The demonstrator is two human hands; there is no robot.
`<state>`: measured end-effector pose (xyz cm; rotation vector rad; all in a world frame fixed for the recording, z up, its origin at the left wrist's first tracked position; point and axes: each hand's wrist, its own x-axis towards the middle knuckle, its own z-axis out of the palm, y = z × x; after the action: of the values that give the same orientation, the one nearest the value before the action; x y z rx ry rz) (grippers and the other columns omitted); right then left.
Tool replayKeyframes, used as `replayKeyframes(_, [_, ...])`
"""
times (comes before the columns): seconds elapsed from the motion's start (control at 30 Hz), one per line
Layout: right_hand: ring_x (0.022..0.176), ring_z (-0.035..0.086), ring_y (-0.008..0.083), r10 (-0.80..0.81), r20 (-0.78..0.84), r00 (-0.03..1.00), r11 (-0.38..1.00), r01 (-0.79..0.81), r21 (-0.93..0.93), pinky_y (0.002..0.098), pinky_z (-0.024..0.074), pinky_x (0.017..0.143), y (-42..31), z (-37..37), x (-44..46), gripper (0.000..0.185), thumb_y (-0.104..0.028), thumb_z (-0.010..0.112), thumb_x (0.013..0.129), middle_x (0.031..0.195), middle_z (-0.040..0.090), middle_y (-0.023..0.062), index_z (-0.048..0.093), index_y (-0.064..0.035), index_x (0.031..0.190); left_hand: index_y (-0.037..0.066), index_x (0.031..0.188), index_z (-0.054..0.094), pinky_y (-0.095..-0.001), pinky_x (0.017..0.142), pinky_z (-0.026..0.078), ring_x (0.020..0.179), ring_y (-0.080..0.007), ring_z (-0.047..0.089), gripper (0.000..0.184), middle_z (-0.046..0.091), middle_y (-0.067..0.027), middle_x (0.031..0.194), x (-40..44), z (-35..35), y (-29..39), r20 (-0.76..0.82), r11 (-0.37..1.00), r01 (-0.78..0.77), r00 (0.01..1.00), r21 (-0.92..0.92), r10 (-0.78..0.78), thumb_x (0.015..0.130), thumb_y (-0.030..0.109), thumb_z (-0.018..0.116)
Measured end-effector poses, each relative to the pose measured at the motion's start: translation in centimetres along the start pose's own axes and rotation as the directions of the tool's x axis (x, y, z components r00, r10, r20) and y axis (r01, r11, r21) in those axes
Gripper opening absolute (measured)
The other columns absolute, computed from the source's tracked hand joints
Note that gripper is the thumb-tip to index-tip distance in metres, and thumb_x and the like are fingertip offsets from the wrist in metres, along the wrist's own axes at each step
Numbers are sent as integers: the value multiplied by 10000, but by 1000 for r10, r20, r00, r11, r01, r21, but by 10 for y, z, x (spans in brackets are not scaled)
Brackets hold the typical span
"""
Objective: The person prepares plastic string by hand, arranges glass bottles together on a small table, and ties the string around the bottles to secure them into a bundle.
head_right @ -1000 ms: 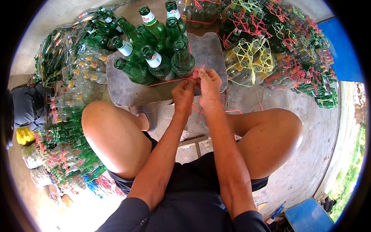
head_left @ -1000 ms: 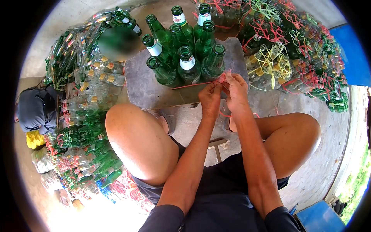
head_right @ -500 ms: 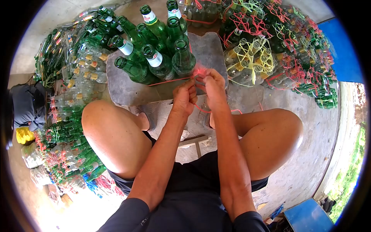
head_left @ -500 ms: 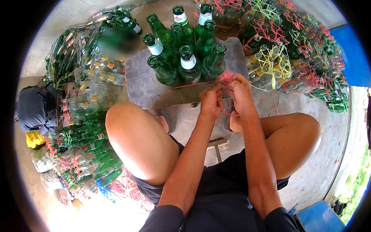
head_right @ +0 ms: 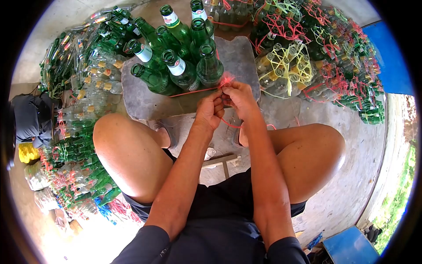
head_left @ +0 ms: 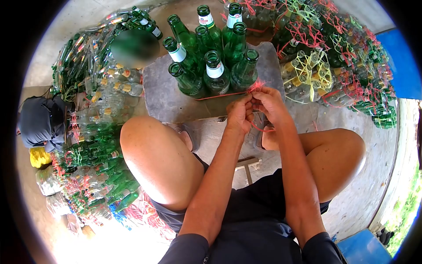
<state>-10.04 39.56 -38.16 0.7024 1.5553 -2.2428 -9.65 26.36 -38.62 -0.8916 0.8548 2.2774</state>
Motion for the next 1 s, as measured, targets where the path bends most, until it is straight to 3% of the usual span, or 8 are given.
replayKeyframes(0.23, [767,648,166,22,26,999,1000,-22,-9,298,556,666,-8,1,1,80,-66,659,908,873,663,54,682,-4,953,173,719,500,-245,375,158,402,-44,255,287,345,96,541,1,0,4,-32,998,25,999,55,-23,893,170,728])
replayKeyframes(0.53, [661,592,121,-67,-2,998,942,63,-331,278,509,592,-11,9,5,153,-91,601,934,764,626,35,687,13,862,189,701,478,-249,382,138,407,-45,238,336,326,97,535,3,-1,4,-86,999,-10,996,45,14,845,114,772])
replayKeyframes(0.73, [626,573,132,-163,-6,987,922,151,-357,304,491,560,2,9,10,195,-91,560,939,713,603,19,672,18,822,176,710,496,-244,381,152,419,-44,261,305,367,83,555,7,3,7,-167,999,-20,986,42,26,833,92,762])
replayKeyframes(0.83, [686,588,128,-177,-3,984,878,156,-453,283,514,620,10,6,14,174,-107,547,959,821,646,41,682,2,943,165,715,511,-240,383,160,424,-46,272,279,392,75,566,10,5,8,-225,999,-17,974,49,27,824,75,752])
replayKeyframes(0.93, [678,595,140,-321,-27,947,733,230,-640,305,526,602,17,4,18,187,-97,542,949,796,642,57,677,32,945,156,711,528,-242,383,163,424,-46,279,262,404,72,568,11,9,8,-286,998,-22,958,59,38,812,74,756])
replayKeyframes(1.0, [670,600,146,-379,-16,925,703,276,-655,312,531,597,20,4,20,187,-100,550,943,778,637,59,676,38,942,153,708,534,-245,383,163,421,-45,279,256,408,71,568,12,9,9,-298,998,-8,954,61,25,804,77,760])
